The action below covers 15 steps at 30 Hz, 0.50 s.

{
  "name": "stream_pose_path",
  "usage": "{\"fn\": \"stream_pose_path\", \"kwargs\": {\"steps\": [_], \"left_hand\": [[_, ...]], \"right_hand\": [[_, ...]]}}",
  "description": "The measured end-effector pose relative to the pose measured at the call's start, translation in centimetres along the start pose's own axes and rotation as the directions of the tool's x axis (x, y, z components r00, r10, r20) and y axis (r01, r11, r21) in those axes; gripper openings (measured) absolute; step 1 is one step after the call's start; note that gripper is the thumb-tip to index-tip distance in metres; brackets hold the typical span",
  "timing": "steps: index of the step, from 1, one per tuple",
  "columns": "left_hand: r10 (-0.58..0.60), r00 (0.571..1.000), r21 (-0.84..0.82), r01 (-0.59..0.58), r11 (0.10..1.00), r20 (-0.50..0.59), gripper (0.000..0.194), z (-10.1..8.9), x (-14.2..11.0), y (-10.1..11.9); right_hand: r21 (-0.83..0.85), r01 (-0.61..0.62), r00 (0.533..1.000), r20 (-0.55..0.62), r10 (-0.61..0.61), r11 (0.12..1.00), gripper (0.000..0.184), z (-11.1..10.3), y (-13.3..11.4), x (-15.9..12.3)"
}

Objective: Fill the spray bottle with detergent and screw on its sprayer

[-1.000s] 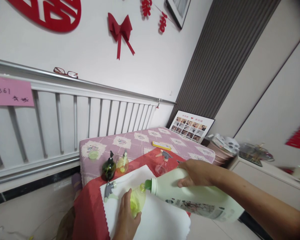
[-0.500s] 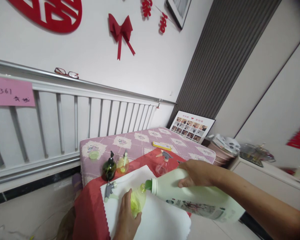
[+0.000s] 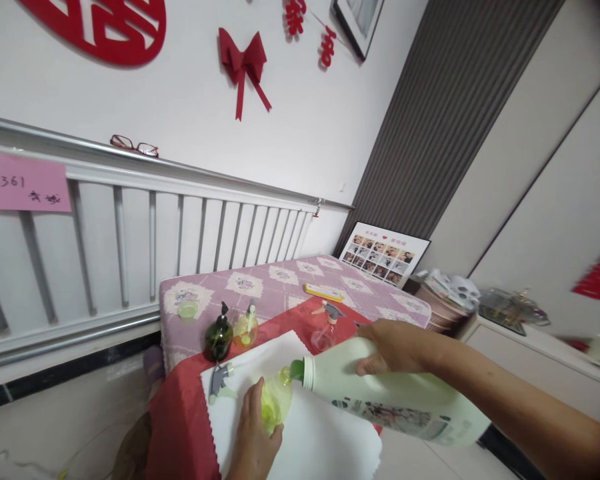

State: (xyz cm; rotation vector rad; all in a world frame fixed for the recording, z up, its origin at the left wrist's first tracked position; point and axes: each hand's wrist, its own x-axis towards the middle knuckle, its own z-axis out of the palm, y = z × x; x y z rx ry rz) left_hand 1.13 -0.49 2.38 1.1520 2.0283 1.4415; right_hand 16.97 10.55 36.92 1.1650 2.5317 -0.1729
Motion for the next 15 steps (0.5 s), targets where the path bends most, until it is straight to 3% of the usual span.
{"fn": "stream_pose_path", "kwargs": {"steps": [8,15], "left_hand": [[-0.003,1.000,-0.009,0.003,1.000,-0.005,0.080,-0.2,-0.3,0.4],[-0.017,1.000,-0.005,0.017,1.000,0.000,0.082,0.5,0.3,-1.1]], "right_hand": [[0.003,-0.002,1.000,0.001,0.002,1.000,0.038,-0.2,-0.3,-0.1],[-0.001,0.018,1.000,-0.010,-0.018,1.000,0.040,-0.1,0.0,0.0]]}}
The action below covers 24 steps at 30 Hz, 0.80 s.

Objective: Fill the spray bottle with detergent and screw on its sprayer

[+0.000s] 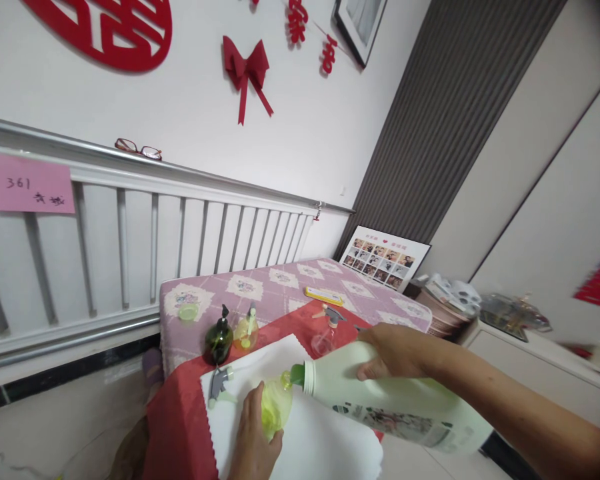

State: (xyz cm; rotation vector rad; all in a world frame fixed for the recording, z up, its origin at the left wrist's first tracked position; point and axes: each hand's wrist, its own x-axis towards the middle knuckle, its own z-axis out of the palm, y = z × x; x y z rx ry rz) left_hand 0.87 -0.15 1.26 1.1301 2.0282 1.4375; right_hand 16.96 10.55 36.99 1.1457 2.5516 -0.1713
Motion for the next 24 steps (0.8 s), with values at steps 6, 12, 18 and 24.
{"fn": "stream_pose_path", "kwargs": {"steps": [6,12,18,24], "left_hand": [[0.010,1.000,0.003,-0.010,1.000,0.020,0.084,0.36,0.25,-0.69],[0.020,1.000,-0.013,-0.020,1.000,0.021,0.083,0.24,0.14,-0.66],[0.004,0.999,0.009,-0.004,1.000,0.039,0.084,0.12,0.14,-0.58],[0.019,0.999,0.003,-0.019,1.000,0.031,0.084,0.05,0.15,-0.38]], "right_hand": [[0.018,0.011,1.000,-0.007,-0.011,1.000,0.037,-0.03,-0.05,-0.05],[0.012,0.007,1.000,-0.005,-0.007,1.000,0.037,-0.08,-0.10,0.08],[0.012,0.001,1.000,0.004,-0.001,1.000,0.039,0.06,0.09,0.19],[0.003,0.004,1.000,-0.006,-0.004,1.000,0.039,0.27,0.37,0.28]]}}
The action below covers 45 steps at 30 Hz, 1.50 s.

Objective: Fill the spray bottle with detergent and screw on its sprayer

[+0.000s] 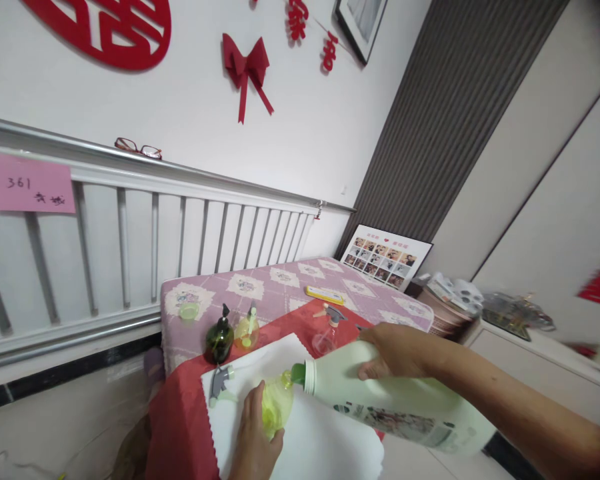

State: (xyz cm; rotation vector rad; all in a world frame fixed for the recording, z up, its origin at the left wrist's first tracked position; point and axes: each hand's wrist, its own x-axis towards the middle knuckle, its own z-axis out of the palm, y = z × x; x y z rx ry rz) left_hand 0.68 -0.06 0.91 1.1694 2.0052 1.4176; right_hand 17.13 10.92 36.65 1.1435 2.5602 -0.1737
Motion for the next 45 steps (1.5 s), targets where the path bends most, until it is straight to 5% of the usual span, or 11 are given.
{"fn": "stream_pose_path", "kwargs": {"steps": [45], "left_hand": [[0.008,1.000,-0.023,-0.009,1.000,-0.005,0.082,-0.24,-0.28,0.45]], "right_hand": [[-0.022,-0.010,1.000,0.001,0.010,1.000,0.040,-0.16,-0.15,-0.03]]}}
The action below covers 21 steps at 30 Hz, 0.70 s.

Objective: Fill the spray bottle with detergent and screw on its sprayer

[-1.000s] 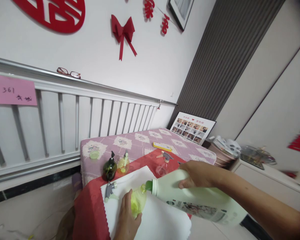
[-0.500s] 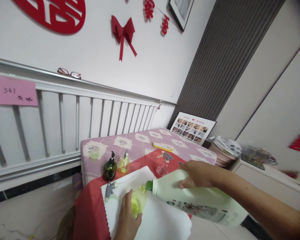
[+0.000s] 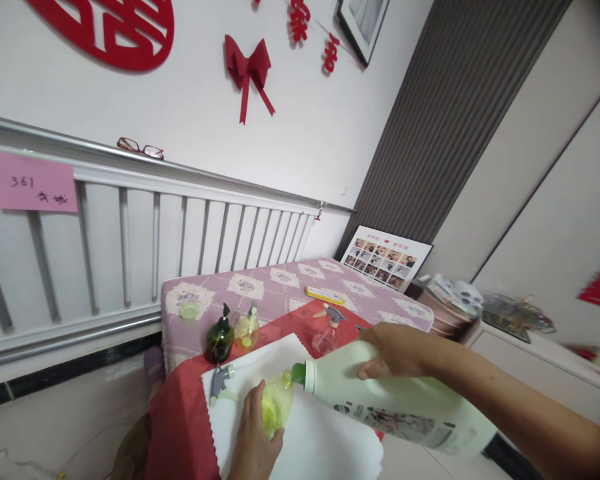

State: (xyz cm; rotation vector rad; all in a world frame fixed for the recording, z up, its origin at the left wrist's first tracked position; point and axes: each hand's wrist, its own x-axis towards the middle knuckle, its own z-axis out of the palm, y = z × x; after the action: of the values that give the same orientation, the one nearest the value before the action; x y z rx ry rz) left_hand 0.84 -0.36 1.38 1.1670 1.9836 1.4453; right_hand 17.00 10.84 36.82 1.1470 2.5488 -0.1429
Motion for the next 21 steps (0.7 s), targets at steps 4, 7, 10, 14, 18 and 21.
{"fn": "stream_pose_path", "kwargs": {"steps": [4,7,10,14,18,21], "left_hand": [[-0.023,1.000,-0.007,0.023,1.000,-0.018,0.082,-0.03,0.02,0.17],[-0.021,1.000,-0.009,0.020,1.000,-0.014,0.082,0.03,0.11,0.15],[-0.005,1.000,0.016,0.005,1.000,-0.014,0.083,0.10,0.16,0.01],[0.013,1.000,0.027,-0.013,1.000,-0.022,0.082,0.12,0.15,-0.09],[0.000,1.000,0.001,0.000,1.000,-0.030,0.082,0.01,0.04,0.30],[-0.010,0.999,-0.011,0.009,1.000,-0.049,0.082,-0.15,-0.08,0.74]], "right_hand": [[0.004,0.008,1.000,0.008,-0.008,1.000,0.040,-0.08,-0.20,-0.10],[0.010,0.002,1.000,0.006,-0.002,1.000,0.039,-0.22,-0.50,-0.22],[0.006,-0.019,1.000,0.016,0.019,1.000,0.038,-0.34,-0.71,-0.31],[0.024,-0.011,1.000,0.022,0.010,1.000,0.039,-0.32,-0.63,-0.25],[0.012,-0.014,1.000,0.023,0.014,1.000,0.040,-0.25,-0.53,-0.12],[0.023,-0.014,1.000,0.027,0.013,1.000,0.038,-0.30,-0.64,-0.10]]}}
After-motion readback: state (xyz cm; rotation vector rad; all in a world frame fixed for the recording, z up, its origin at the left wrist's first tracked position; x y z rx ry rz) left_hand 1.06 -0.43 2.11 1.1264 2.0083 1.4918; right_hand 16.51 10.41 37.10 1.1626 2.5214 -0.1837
